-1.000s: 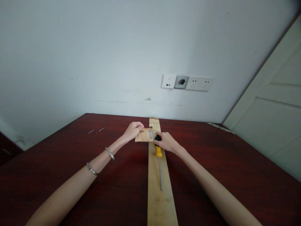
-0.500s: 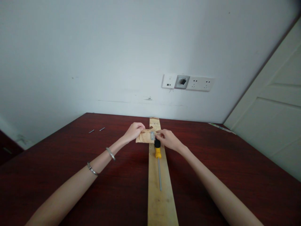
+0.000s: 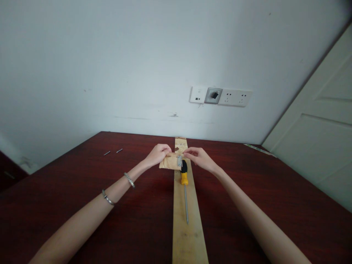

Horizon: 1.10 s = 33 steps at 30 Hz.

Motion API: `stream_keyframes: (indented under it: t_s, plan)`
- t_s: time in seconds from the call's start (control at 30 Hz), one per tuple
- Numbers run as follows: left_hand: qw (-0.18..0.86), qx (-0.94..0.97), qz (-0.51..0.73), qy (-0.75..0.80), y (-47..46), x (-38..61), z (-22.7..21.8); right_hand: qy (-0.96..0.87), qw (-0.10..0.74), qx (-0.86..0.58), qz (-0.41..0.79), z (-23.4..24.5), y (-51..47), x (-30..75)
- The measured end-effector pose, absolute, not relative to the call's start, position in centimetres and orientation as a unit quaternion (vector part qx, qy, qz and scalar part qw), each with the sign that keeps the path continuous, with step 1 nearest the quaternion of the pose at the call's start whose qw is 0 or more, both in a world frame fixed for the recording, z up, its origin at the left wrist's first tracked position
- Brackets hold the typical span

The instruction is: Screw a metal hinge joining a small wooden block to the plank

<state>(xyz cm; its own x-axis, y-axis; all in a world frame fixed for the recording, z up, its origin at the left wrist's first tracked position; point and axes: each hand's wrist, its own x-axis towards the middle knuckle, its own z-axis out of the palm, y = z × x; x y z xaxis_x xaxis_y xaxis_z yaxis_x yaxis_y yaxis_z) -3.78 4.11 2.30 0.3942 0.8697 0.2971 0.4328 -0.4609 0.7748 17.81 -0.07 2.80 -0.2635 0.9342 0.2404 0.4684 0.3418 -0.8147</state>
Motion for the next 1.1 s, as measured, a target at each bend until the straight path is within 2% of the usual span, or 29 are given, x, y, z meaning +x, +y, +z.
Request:
stream_keyframes:
  t_s: [0.27,0.4,0.8,0.93,1.1]
  plan:
    - [0.302,0.784,0.354,0.41,4.1,-3.6,1.9,-0.695,0.351,-0.482,0.402,2.5,-0.2,17.1]
    - [0.305,0.784,0.351,0.413,3.9,-3.5,2.0,-0.695,0.349,-0.482,0.403,2.7,-0.4,17.0]
    - [0.299,0.79,0.345,0.409,3.4,-3.3,2.5,-0.693,0.379,-0.496,0.36,3.2,-0.3,17.5]
    - [0.304,0.796,0.339,0.398,3.3,-3.3,2.6,-0.714,0.358,-0.49,0.35,3.7,-0.5,17.6]
    - [0.304,0.794,0.342,0.4,3.3,-3.3,2.6,-0.788,0.371,-0.441,0.218,4.6,-1.3,17.8]
